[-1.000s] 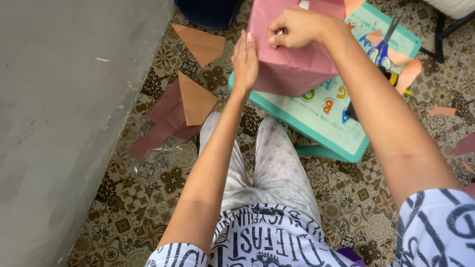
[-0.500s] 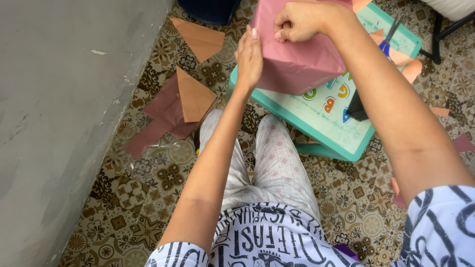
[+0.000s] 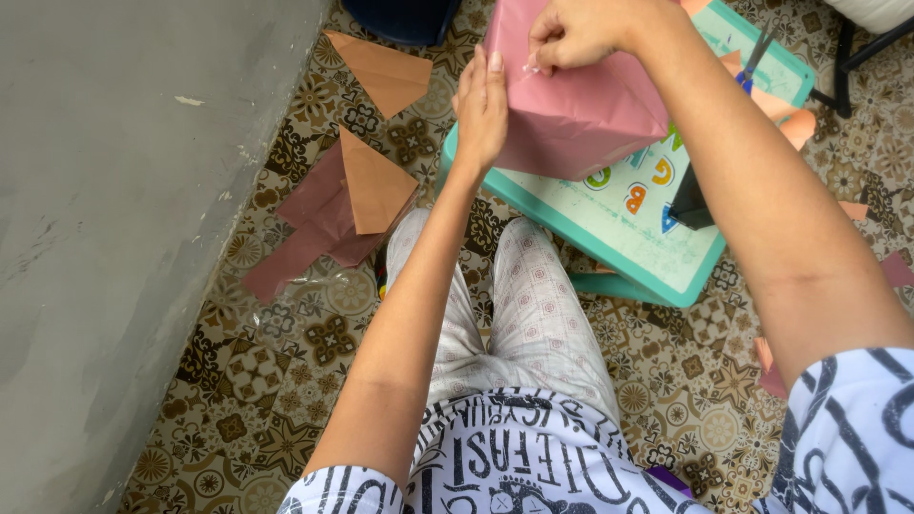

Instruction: The person wraps a rectangular box with pink paper, folds the edges, and secures them with tape. They smooth the paper and seal the package, then place the wrapped box on a small table.

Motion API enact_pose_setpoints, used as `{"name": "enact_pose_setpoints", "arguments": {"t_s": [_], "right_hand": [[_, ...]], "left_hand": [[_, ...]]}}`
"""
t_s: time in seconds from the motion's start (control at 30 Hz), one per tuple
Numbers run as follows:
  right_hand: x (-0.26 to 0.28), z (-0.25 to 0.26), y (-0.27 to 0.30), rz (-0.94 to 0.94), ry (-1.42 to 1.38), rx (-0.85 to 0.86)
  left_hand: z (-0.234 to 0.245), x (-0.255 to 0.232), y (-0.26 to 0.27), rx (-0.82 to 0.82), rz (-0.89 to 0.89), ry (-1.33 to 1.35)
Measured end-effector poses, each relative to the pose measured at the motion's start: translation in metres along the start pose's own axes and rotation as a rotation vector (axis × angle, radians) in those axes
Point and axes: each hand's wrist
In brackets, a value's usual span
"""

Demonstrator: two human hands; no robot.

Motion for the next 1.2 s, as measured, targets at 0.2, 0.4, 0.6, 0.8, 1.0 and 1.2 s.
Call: {"name": "enact_pose_setpoints", "arguments": {"t_s": [0.2, 0.4, 0.6, 0.8, 1.0, 1.2], "right_hand": [[-0.023, -0.005, 0.0, 0.039, -0.252, 0.026], [-0.017, -0.007, 0.001, 0.094, -0.224, 0.029], [0.004, -0.002, 0.008, 0.045, 0.096, -0.046], [0.02, -0.001, 0.008, 0.002, 0.143, -0.047], [0.022, -0.003, 0.003, -0.101, 0.239, -0.047], [0.008, -0.011, -0.007, -0.231, 0.382, -0.125]], "left_hand": [[0.0, 0.0, 0.0, -0.008, 0.001, -0.004], [-0.002, 0.006, 0.0, -0.008, -0.017, -0.012], [-0.004, 0.01, -0.002, -0.004, -0.05, -0.028], [-0.003, 0.011, -0.002, 0.017, -0.021, -0.03], [-0.005, 0.013, -0.003, 0.001, -0.022, -0.03], [-0.002, 0.014, -0.003, 0.016, -0.023, -0.05]]}}
Point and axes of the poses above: each hand's wrist, its own y-axis away from the middle knuckle, its own z-axis out of the back of the hand, x = y × z, and after that the axes turned 12 degrees about -x, right-handed
